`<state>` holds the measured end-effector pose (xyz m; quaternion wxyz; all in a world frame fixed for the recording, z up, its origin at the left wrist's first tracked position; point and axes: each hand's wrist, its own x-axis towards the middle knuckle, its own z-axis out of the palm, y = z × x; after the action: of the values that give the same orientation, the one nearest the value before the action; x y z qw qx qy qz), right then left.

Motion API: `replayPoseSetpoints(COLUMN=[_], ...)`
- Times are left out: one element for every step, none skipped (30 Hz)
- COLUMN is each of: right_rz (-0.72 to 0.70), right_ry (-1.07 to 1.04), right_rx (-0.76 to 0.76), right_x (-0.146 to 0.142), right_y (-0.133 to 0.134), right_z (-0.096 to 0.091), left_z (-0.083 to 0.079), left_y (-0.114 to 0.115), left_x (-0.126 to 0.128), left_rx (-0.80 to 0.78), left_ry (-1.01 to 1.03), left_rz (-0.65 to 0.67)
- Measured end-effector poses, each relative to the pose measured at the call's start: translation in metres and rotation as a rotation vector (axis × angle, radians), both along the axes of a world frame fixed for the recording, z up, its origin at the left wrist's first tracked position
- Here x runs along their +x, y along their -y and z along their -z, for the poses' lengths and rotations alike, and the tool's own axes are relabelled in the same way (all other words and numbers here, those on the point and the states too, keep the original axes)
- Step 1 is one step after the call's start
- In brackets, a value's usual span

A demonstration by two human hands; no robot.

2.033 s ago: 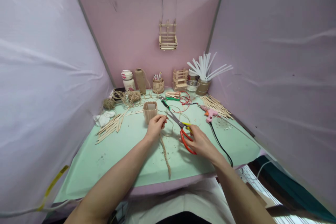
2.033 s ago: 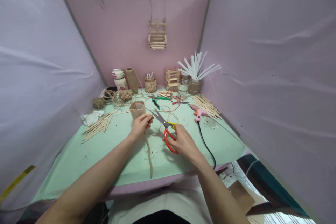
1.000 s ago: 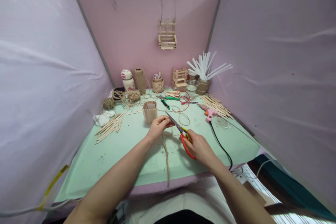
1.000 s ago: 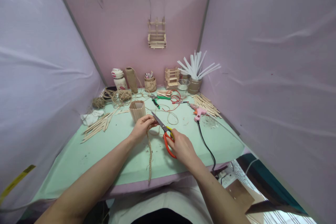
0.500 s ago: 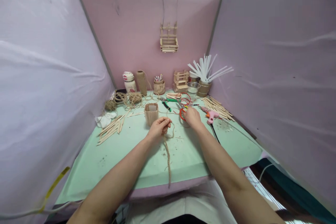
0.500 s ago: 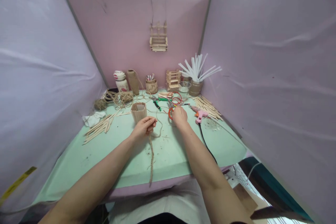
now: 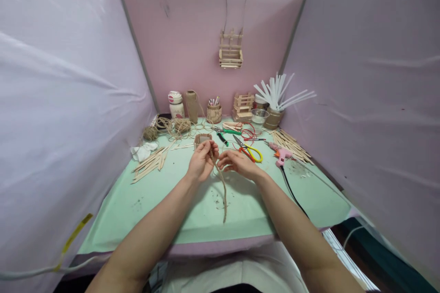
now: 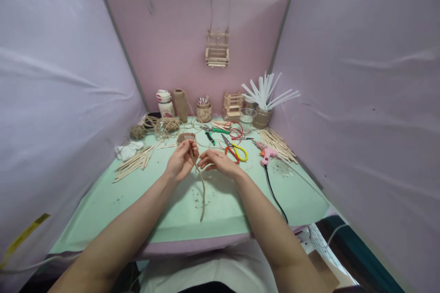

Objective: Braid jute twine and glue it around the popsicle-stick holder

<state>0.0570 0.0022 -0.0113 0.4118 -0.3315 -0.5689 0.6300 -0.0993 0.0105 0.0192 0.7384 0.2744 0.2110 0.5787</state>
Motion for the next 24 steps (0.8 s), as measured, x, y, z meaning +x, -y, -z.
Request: replayPoseSetpoints(right_rz=[-0.029,-0.055,-0.072,-0.055,-0.03,0.009,0.055,0.094,0.121,0.14,0.157,0.181,0.219,0.271,0.332,0.39,0.435,0.469,0.491,0.509,0.521,0.53,0.533,0.529], right_ry=[-0.004,0.009,0.034,0.044,0.06,0.072,0.073,0.069,0.06,0.054,0.059,0.082,0.124,0.182,0.245,0.308,0.362,0.402,0.428,0.437,0.435,0.426,0.413,0.397], right_rx=[-0.011,-0.009,0.0,0.02,0.037,0.048,0.051,0.042,0.028,0.016,0.018,0.042,0.093,0.168,0.254,0.339,0.414,0.474,0.521,0.557,0.582,0.595,0.592,0.574], right_x=[-0.005,-0.01,-0.016,-0.023,-0.028,-0.034,-0.038,-0.041,-0.043,-0.043,-0.043,-0.043,-0.043,-0.042,-0.042,-0.042,-0.043,-0.043,-0.044,-0.044,-0.044,-0.044,-0.043,-0.042], right_y=[0.004,0.008,0.011,0.014,0.015,0.015,0.014,0.012,0.009,0.006,0.003,-0.001,-0.004,-0.007,-0.009,-0.01,-0.011,-0.012,-0.011,-0.011,-0.01,-0.01,-0.009,-0.009], right_z=[-0.001,-0.003,-0.004,-0.005,-0.007,-0.009,-0.01,-0.012,-0.014,-0.017,-0.02,-0.023,-0.025,-0.028,-0.03,-0.031,-0.032,-0.032,-0.032,-0.031,-0.03,-0.028,-0.027,-0.026], left_z=[-0.004,-0.007,-0.01,-0.013,-0.015,-0.016,-0.018,-0.019,-0.019,-0.02,-0.021,-0.021,-0.022,-0.022,-0.022,-0.022,-0.021,-0.021,-0.02,-0.019,-0.018,-0.018,-0.017,-0.017], left_y=[0.0,-0.001,-0.002,-0.004,-0.006,-0.008,-0.011,-0.014,-0.018,-0.021,-0.024,-0.027,-0.029,-0.031,-0.032,-0.033,-0.033,-0.033,-0.033,-0.032,-0.032,-0.031,-0.03,-0.028], left_x=[-0.003,-0.006,-0.009,-0.013,-0.017,-0.021,-0.026,-0.031,-0.035,-0.04,-0.044,-0.048,-0.051,-0.054,-0.056,-0.057,-0.058,-0.058,-0.057,-0.057,-0.056,-0.055,-0.054,-0.053], left_rx=[0.015,0.028,0.039,0.048,0.053,0.054,0.054,0.054,0.055,0.055,0.056,0.057,0.058,0.058,0.056,0.051,0.047,0.047,0.053,0.064,0.077,0.088,0.092,0.09], left_ry=[0.026,0.048,0.066,0.079,0.088,0.093,0.096,0.096,0.095,0.093,0.089,0.086,0.081,0.074,0.063,0.046,0.021,-0.013,-0.051,-0.091,-0.128,-0.161,-0.187,-0.207], left_rz=[-0.03,-0.062,-0.094,-0.124,-0.156,-0.186,-0.214,-0.236,-0.248,-0.25,-0.24,-0.225,-0.208,-0.192,-0.181,-0.178,-0.186,-0.198,-0.215,-0.234,-0.246,-0.248,-0.24,-0.226])
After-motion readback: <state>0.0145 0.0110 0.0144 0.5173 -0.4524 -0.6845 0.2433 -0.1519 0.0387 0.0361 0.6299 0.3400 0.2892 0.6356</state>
